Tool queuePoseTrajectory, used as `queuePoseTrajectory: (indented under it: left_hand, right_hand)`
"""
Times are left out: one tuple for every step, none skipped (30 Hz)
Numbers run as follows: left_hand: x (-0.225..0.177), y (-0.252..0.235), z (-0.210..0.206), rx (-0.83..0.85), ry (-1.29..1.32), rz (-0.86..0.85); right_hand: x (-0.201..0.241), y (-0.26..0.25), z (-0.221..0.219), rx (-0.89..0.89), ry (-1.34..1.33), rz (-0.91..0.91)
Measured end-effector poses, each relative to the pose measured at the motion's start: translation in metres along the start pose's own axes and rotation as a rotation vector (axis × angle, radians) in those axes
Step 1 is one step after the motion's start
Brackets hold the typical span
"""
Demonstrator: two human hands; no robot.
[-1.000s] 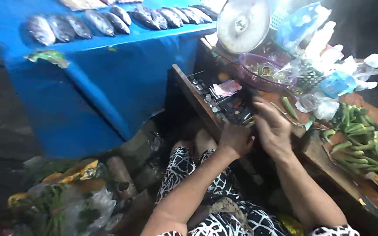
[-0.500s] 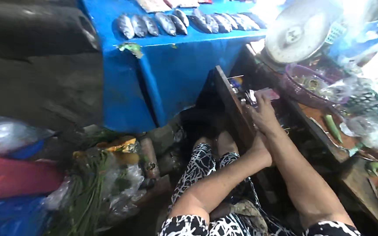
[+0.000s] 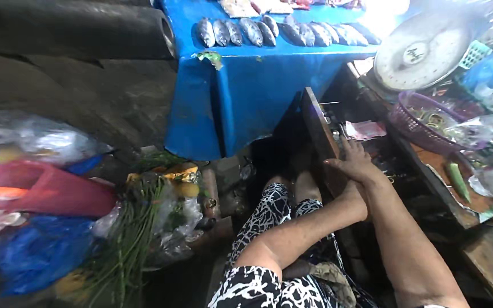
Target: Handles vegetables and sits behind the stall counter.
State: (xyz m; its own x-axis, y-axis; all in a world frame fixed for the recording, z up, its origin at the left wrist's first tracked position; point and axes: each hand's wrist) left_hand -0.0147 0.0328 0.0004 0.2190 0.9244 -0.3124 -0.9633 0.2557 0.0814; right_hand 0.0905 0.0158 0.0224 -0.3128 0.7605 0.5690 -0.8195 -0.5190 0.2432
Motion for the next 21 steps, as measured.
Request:
queuePoseTrajectory:
  left_hand:
    - [-0.0001,0.0015,0.0012,0.002,0.002,0.002]
    - [-0.0006,0.0021,0.0022,0.01,-0.002,0.004]
    - [-0.0011,0.0025,0.0032,0.017,-0.015,0.008]
    - [-0.0014,0.0051,0.0058,0.019,-0.014,0.008]
    - [-0.0021,0.0078,0.0096,0.04,-0.015,0.002]
    - [-0.0023,0.009,0.0106,0.037,-0.005,0.0]
    - [-0.0017,0.0099,0.0102,0.018,0.019,-0.001]
    - [-0.0008,0.0109,0.0086,-0.011,0.062,0.007]
    - [-0.0003,0.0111,0.0072,-0.036,0.107,0.016]
    - [-0.0002,0.0101,0.0064,-0.033,0.106,0.012]
    - [0.0001,0.0073,0.0037,-0.039,0.085,0.003]
    - [0.0003,0.0065,0.0039,-0.034,0.068,-0.006]
    - [0.0003,0.0056,0.0034,-0.022,0.031,-0.018]
    - [0.0005,0.0048,0.0029,-0.01,0.006,-0.026]
    - [0.0004,0.0033,0.0023,0.006,-0.011,-0.025]
    - [-0.0002,0.0036,0.0042,0.029,-0.016,-0.02]
    - [-0.0003,0.0039,0.0055,0.041,-0.019,-0.019]
    - [0.0,0.0038,0.0056,0.041,-0.021,-0.022]
    - [0.0003,0.0037,0.0048,0.027,-0.022,-0.026]
    - [0.0001,0.0033,0.0047,0.03,-0.014,-0.024]
    - [-0.0001,0.0021,0.0036,0.017,-0.014,-0.022]
  right_hand:
    - [0.0003,-0.0001,0.0001,0.017,0.003,-0.009]
    - [0.0013,0.0003,0.0001,0.037,0.007,-0.016]
    - [0.0027,0.001,-0.0002,0.052,0.017,-0.026]
    - [0.0037,0.0016,-0.0009,0.057,0.023,-0.028]
    - [0.0046,0.002,-0.0013,0.063,0.035,-0.031]
    - [0.004,0.0018,-0.002,0.064,0.048,-0.032]
    - [0.0027,0.0016,-0.0025,0.066,0.048,-0.032]
    - [0.0025,0.0021,-0.0027,0.068,0.034,-0.03]
    - [0.0021,0.0029,-0.0025,0.071,0.007,-0.025]
    - [0.0023,0.0039,-0.002,0.076,-0.012,-0.029]
    - [0.0017,0.0044,-0.0019,0.077,-0.024,-0.029]
    - [0.0018,0.0049,-0.0016,0.08,-0.026,-0.028]
    - [0.0035,0.0064,-0.0009,0.085,-0.023,-0.031]
    - [0.006,0.0082,-0.0003,0.088,-0.022,-0.035]
    - [0.0072,0.0085,0.0,0.088,-0.018,-0.033]
    - [0.0071,0.0082,0.0004,0.09,-0.021,-0.033]
    - [0.0054,0.0071,0.0004,0.093,-0.022,-0.033]
    - [0.0028,0.0053,-0.0002,0.096,-0.012,-0.033]
    - [0.0004,0.0039,-0.001,0.095,-0.01,-0.025]
    - [-0.0014,0.0033,-0.0013,0.094,-0.021,-0.016]
    - [-0.0023,0.003,-0.0014,0.096,-0.029,-0.013]
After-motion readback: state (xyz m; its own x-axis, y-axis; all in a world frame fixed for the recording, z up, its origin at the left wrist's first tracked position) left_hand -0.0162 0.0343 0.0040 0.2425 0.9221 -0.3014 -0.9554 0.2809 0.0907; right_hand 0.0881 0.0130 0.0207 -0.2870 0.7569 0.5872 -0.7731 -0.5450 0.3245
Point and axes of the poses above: each hand's wrist, its own y-axis away from the middle knuckle, its own z-axis out of the back of the hand, x = y × z, and after that the axes turned 15 degrees about -y, right-handed
